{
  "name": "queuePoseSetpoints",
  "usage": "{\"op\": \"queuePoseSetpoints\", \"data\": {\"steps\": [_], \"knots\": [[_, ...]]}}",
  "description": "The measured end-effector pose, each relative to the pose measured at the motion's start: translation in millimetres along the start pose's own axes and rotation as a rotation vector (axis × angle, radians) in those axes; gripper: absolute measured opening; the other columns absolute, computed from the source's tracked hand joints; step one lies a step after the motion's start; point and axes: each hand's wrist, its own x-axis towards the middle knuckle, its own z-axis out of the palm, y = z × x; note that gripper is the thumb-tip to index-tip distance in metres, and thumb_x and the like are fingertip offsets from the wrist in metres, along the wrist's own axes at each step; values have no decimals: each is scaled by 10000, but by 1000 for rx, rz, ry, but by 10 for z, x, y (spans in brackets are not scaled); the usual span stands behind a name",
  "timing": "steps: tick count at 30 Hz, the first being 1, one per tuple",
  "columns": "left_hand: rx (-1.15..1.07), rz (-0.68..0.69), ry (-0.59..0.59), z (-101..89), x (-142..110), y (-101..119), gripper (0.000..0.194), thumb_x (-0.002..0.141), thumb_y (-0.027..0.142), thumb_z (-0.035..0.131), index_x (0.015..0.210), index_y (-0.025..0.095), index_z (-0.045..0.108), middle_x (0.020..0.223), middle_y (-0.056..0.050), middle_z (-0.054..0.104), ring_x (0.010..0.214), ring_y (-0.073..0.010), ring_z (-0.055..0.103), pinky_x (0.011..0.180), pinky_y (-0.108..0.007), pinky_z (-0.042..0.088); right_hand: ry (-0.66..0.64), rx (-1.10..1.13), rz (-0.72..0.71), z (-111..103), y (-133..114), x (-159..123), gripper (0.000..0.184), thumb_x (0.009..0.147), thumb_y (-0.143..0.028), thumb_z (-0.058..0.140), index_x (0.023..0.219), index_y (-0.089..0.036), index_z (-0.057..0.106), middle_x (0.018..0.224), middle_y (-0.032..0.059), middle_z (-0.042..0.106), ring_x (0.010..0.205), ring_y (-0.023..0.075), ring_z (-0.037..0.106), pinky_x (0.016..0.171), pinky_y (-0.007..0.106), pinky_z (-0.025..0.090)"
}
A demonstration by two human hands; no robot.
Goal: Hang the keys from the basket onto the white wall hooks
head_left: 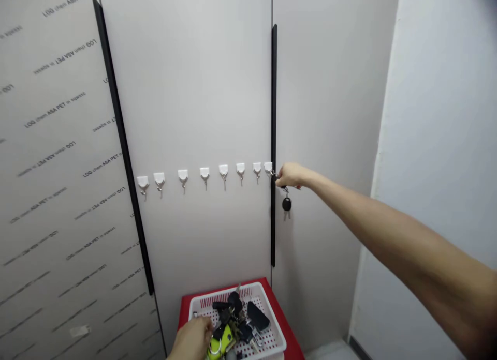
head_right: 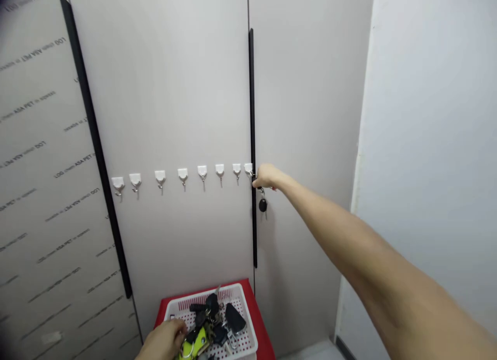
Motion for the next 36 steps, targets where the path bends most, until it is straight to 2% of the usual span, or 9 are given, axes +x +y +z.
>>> {"op": "queuePoseSetpoints", "data": {"steps": [6, 10, 14, 20, 25, 29, 32, 34, 36], "knots": [[17, 3, 1, 20, -4, -22, 255, 648, 223, 295, 755, 239, 525, 844, -14, 574, 819, -155, 501, 670, -247, 362, -23, -34, 67, -270, -131, 103, 139, 497, -222, 534, 438, -107, 483, 445, 0, 432, 476, 118, 472, 400, 252, 377], [33, 12, 10, 26, -9, -26, 254, 648, 221, 301, 766, 241, 525, 862, -5, 568, 818, -141, 500, 672, -232, 359, -163, -102, 111, -246, -194, 140, 184, 509, -205, 516, 381, -100, 437, 490, 4, 433, 533, 114, 471, 470, 279, 382], [24, 13, 29, 46, -16, -55, 273, 672, 235, 271, 750, 234, 532, 848, -3, 571, 802, -130, 503, 664, -218, 356, -331, -181, 82, -293, -175, 150, 174, 488, -196, 530, 388, -113, 414, 462, -11, 401, 501, 100, 430, 458, 269, 378], [33, 11, 81, 67, -8, -59, 271, 678, 227, 268, 748, 236, 530, 837, 0, 573, 786, -133, 506, 655, -226, 354, -363, -299, 62, -508, -284, 229, 189, 493, -235, 521, 407, -132, 390, 450, -13, 368, 509, 102, 407, 450, 253, 375], [-4, 24, 76, 112, -5, -91, 258, 682, 233, 273, 730, 235, 527, 838, 7, 569, 783, -126, 505, 649, -216, 353, -409, -343, 29, -404, -248, 334, 216, 458, -241, 556, 375, -133, 389, 431, -13, 356, 515, 110, 401, 442, 261, 365], [-69, 13, 100, 141, -15, -138, 246, 679, 222, 284, 720, 223, 527, 823, 0, 567, 771, -125, 502, 656, -220, 351, -481, -200, 27, -332, -165, 298, 199, 464, -220, 581, 388, -132, 419, 404, -31, 324, 447, 75, 358, 413, 243, 357], [-259, 58, 190, -80, 59, -18, 221, 659, 213, 333, 786, 201, 513, 842, -18, 555, 788, -123, 488, 691, -225, 345, -481, -26, 65, -321, -151, 173, 173, 492, -234, 583, 438, -127, 458, 400, -45, 317, 385, 41, 310, 383, 221, 344], [-462, 171, 311, -408, 182, 228, 242, 650, 230, 372, 856, 174, 486, 890, -39, 534, 825, -116, 467, 736, -217, 328, -478, 117, 86, -282, -132, 80, 167, 516, -246, 572, 465, -129, 464, 392, -56, 310, 348, 20, 269, 359, 202, 327], [-716, 298, 357, -825, 353, 616, 272, 648, 241, 392, 893, 145, 460, 905, -60, 522, 821, -104, 463, 734, -200, 330, -463, 275, 76, -201, -86, 5, 157, 541, -256, 555, 498, -136, 465, 380, -70, 291, 326, 9, 236, 339, 185, 310]]}}
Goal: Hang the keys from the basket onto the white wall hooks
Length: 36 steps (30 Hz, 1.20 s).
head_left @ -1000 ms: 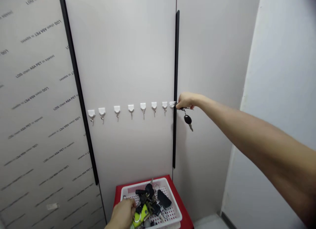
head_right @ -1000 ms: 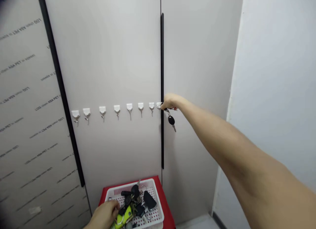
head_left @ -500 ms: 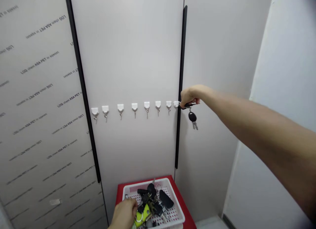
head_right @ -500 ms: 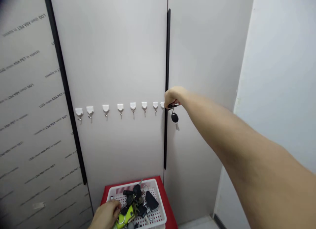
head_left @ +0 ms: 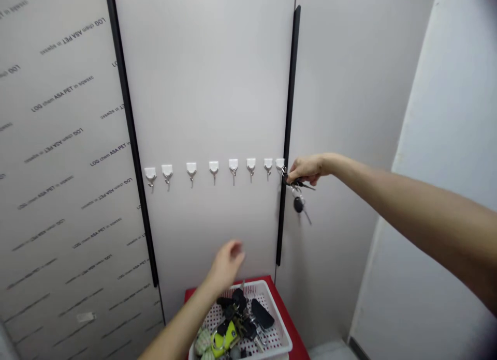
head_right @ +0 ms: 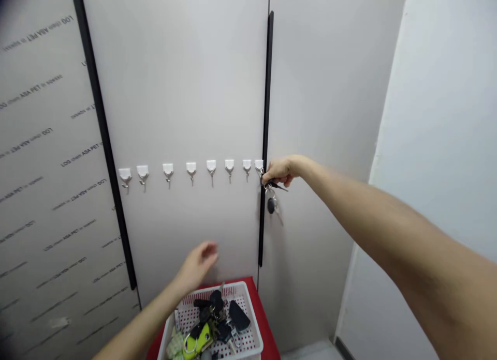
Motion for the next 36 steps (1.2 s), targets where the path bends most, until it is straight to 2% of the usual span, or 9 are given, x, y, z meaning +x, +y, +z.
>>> {"op": "queuePoseSetpoints", "data": {"steps": [5, 7, 10, 16, 19, 24, 30, 33, 36], "knots": [[-477, -42, -20, 296, 847, 1136, 334, 682, 314, 350, 959, 141, 421, 858, -64, 520, 668, -88, 483, 573, -196, 359, 52, 333, -168, 189, 253, 39, 138, 568, -263, 535, 566, -149, 458, 376, -83, 265, 324, 9, 243, 338, 169, 319], [-603, -81, -42, 442, 1015, 1393, 346, 685, 362, 332, 912, 132, 457, 796, -54, 527, 585, -74, 470, 524, -192, 344, 58, 420, -212, 206, 348, 49, 146, 577, -268, 526, 560, -146, 449, 374, -83, 266, 322, 8, 242, 341, 168, 323], [-729, -127, -60, 551, 1139, 1574, 314, 667, 368, 362, 789, 120, 510, 638, -24, 518, 487, -59, 433, 487, -194, 317, 51, 518, -281, 172, 484, 28, 146, 604, -281, 501, 610, -139, 472, 390, -72, 308, 323, 8, 253, 351, 171, 333], [-783, -137, 28, 344, 1269, 1745, 120, 614, 230, 441, 621, 136, 516, 466, 18, 502, 472, -57, 443, 530, -197, 310, 62, 647, -440, 126, 708, 23, 345, 625, -255, 488, 961, -183, 453, 414, -88, 312, 324, 5, 265, 363, 164, 339], [-811, -202, -48, 238, 1315, 1801, 118, 619, 227, 409, 580, 143, 482, 430, 29, 492, 451, -60, 459, 515, -195, 326, 148, 615, -517, 197, 716, 125, 514, 609, -231, 510, 1095, -228, 344, 408, -92, 324, 335, 15, 314, 344, 148, 317], [-928, -265, -231, 220, 1425, 1869, 173, 655, 206, 332, 519, 133, 411, 315, 62, 350, 328, -38, 390, 410, -155, 319, 205, 746, -629, 416, 646, 370, 500, 648, -292, 457, 1121, -216, 315, 430, -81, 377, 333, 12, 316, 346, 147, 326], [-860, -144, -153, 45, 1473, 2121, 164, 659, 217, 339, 513, 145, 361, 299, 85, 250, 278, -26, 325, 329, -126, 248, 361, 731, -607, 632, 636, 466, 528, 620, -212, 462, 1122, -210, 301, 372, -102, 335, 306, 24, 308, 335, 149, 316], [-709, -50, -166, -59, 1262, 1983, 133, 641, 231, 362, 548, 142, 396, 320, 74, 307, 302, -34, 358, 347, -137, 273, 507, 752, -551, 738, 651, 362, 505, 616, -230, 457, 1100, -182, 320, 377, -101, 334, 312, 23, 295, 337, 144, 300], [-440, -89, -174, -22, 929, 1472, 129, 611, 246, 397, 550, 134, 417, 356, 49, 391, 339, -50, 397, 377, -161, 299, 378, 720, -548, 992, 686, 218, 370, 620, -283, 447, 964, -147, 438, 411, -82, 353, 326, 18, 285, 333, 141, 270]]}}
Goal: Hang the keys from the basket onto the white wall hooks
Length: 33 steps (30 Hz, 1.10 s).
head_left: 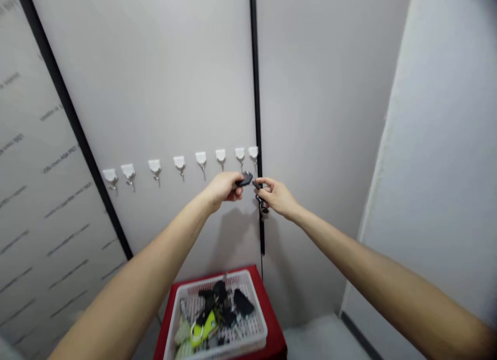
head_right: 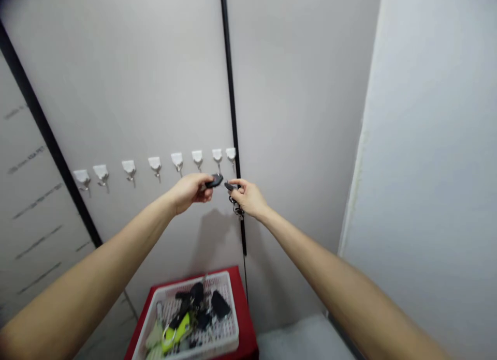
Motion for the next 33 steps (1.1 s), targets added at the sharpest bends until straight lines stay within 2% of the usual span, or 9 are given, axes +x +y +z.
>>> {"op": "queuePoseSetpoints", "data": {"steps": [3, 7, 12, 14, 16, 19, 22, 26, 33], "knots": [[236, -145, -11, -89, -311, -745, 145, 602, 260, 395, 532, 135, 420, 381, 36, 422, 355, -58, 396, 380, -171, 283, -273, -32, 93, 281, 180, -296, 268, 620, -320, 436, 792, -128, 508, 448, -59, 379, 349, 19, 294, 335, 143, 253], [548, -236, -105, -142, -720, -1603, 189, 617, 276, 368, 512, 141, 450, 398, 27, 436, 381, -69, 383, 419, -192, 285, -442, -166, 128, 791, 519, -660, 186, 621, -274, 426, 641, -114, 518, 462, -42, 415, 393, 29, 325, 384, 149, 270], [846, -251, -93, -332, -1086, -2109, 119, 572, 214, 429, 614, 154, 522, 548, -7, 535, 532, -111, 461, 510, -213, 310, -566, -391, 165, 1217, 837, -922, 161, 618, -233, 424, 529, -128, 507, 412, -35, 412, 395, 45, 346, 399, 166, 255], [732, -261, -25, -477, -1137, -2114, 134, 575, 240, 445, 639, 147, 516, 580, -10, 540, 558, -109, 470, 524, -208, 319, -538, -442, 154, 1302, 831, -930, 221, 614, -274, 442, 450, -130, 474, 376, -34, 379, 390, 47, 336, 398, 173, 243], [460, -281, 51, -637, -1134, -1983, 208, 615, 326, 414, 630, 134, 492, 570, -9, 528, 538, -92, 469, 505, -195, 325, -491, -328, 188, 1379, 709, -875, 328, 641, -375, 404, 424, -131, 445, 364, -28, 371, 379, 50, 340, 392, 178, 245], [-40, -317, 91, -839, -1074, -1562, 434, 662, 505, 234, 522, 137, 416, 433, 13, 445, 387, -56, 401, 409, -177, 291, -443, 118, 350, 1492, 331, -694, 483, 668, -535, 227, 425, -147, 380, 346, -31, 355, 322, 48, 324, 355, 182, 246], [-329, -197, 40, -936, -1006, -1074, 542, 637, 590, 78, 420, 153, 313, 322, 37, 310, 293, -37, 286, 342, -169, 213, -472, 546, 371, 1550, -131, -478, 526, 641, -608, 104, 399, -166, 255, 310, -63, 244, 272, 36, 225, 321, 178, 212], [-417, -84, -22, -942, -943, -713, 562, 620, 613, 49, 382, 155, 272, 297, 39, 250, 269, -28, 211, 319, -168, 153, -551, 779, 293, 1527, -528, -292, 545, 616, -633, 11, 397, -168, 194, 304, -69, 194, 263, 31, 156, 305, 173, 165], [-440, -89, -18, -887, -963, -799, 552, 614, 622, 69, 379, 161, 261, 289, 45, 218, 264, -26, 173, 314, -165, 125, -557, 739, 324, 1508, -506, -322, 531, 607, -645, 24, 409, -175, 172, 300, -71, 172, 269, 31, 139, 301, 172, 142]]}}
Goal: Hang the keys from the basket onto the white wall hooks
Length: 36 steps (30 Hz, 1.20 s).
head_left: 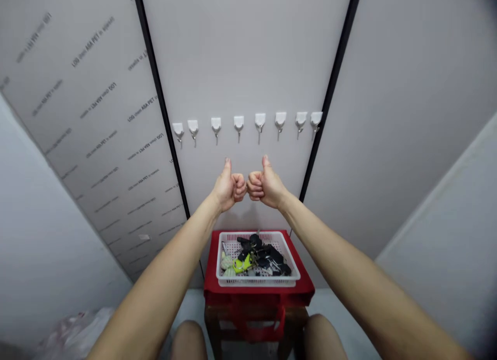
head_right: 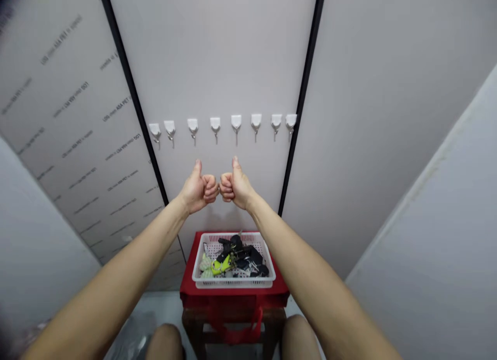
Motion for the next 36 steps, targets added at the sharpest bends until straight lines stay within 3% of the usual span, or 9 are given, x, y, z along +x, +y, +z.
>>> {"op": "queuePoseSetpoints", "data": {"steps": [6, 9, 14, 17, 20, 24, 29, 32, 36], "knots": [[68, -46, 58, -66, 2, -197, 556, 601, 630, 59, 385, 160, 261, 281, 50, 232, 247, -22, 193, 312, -164, 137, 13, -44, 55, -17, 193, 11, 516, 622, -635, 62, 412, -178, 181, 299, -77, 168, 266, 29, 129, 293, 171, 138], [197, -72, 112, -163, -18, -382, 555, 617, 611, 56, 398, 162, 297, 295, 45, 274, 263, -32, 228, 323, -171, 167, 71, -121, 74, -18, 421, 1, 512, 640, -612, 83, 408, -176, 218, 300, -75, 191, 264, 30, 159, 298, 171, 161], [853, -148, 153, -445, -262, -976, 378, 632, 463, 335, 478, 138, 453, 427, 11, 445, 433, -79, 411, 440, -194, 298, 144, -597, 134, -114, 1108, -178, 311, 642, -377, 387, 435, -145, 389, 357, -50, 350, 327, 38, 292, 346, 170, 215], [1273, -143, 38, -574, -472, -1329, 181, 544, 327, 494, 594, 159, 539, 620, -15, 543, 644, -136, 472, 573, -221, 326, 13, -873, 164, -179, 1479, -326, 121, 573, -191, 447, 490, -125, 506, 417, -38, 427, 393, 44, 331, 398, 167, 252], [1498, -137, 29, -616, -585, -1495, 113, 553, 236, 481, 618, 185, 558, 728, -33, 560, 733, -154, 468, 636, -235, 314, -122, -1056, 155, -201, 1671, -411, 165, 522, -115, 459, 623, -140, 587, 474, -29, 485, 426, 54, 350, 427, 170, 266], [1438, -159, 100, -602, -536, -1388, 165, 618, 259, 399, 616, 184, 546, 603, -6, 546, 578, -106, 458, 535, -201, 310, -58, -1118, 104, -243, 1697, -405, 215, 538, -159, 474, 718, -163, 592, 515, -19, 511, 445, 65, 380, 437, 174, 277], [1270, -1, 145, -497, -397, -1034, 180, 618, 266, 389, 560, 148, 512, 545, 16, 504, 526, -81, 411, 497, -186, 298, 49, -996, 7, -322, 1582, -363, 155, 559, -184, 461, 672, -152, 562, 574, -10, 512, 520, 82, 428, 508, 191, 330], [1100, 13, 180, -425, -329, -864, 172, 608, 269, 394, 541, 138, 483, 504, 26, 470, 483, -71, 391, 468, -183, 295, 90, -810, -75, -287, 1489, -363, 252, 532, -118, 446, 769, -156, 522, 735, 8, 530, 681, 107, 459, 632, 218, 349], [819, 66, 239, -393, -226, -708, 174, 599, 297, 403, 543, 139, 448, 491, 34, 451, 454, -65, 385, 448, -184, 304, 47, -451, -22, -191, 1340, -385, 397, 546, -88, 413, 934, -169, 434, 865, 12, 522, 782, 105, 462, 681, 222, 351]]}}
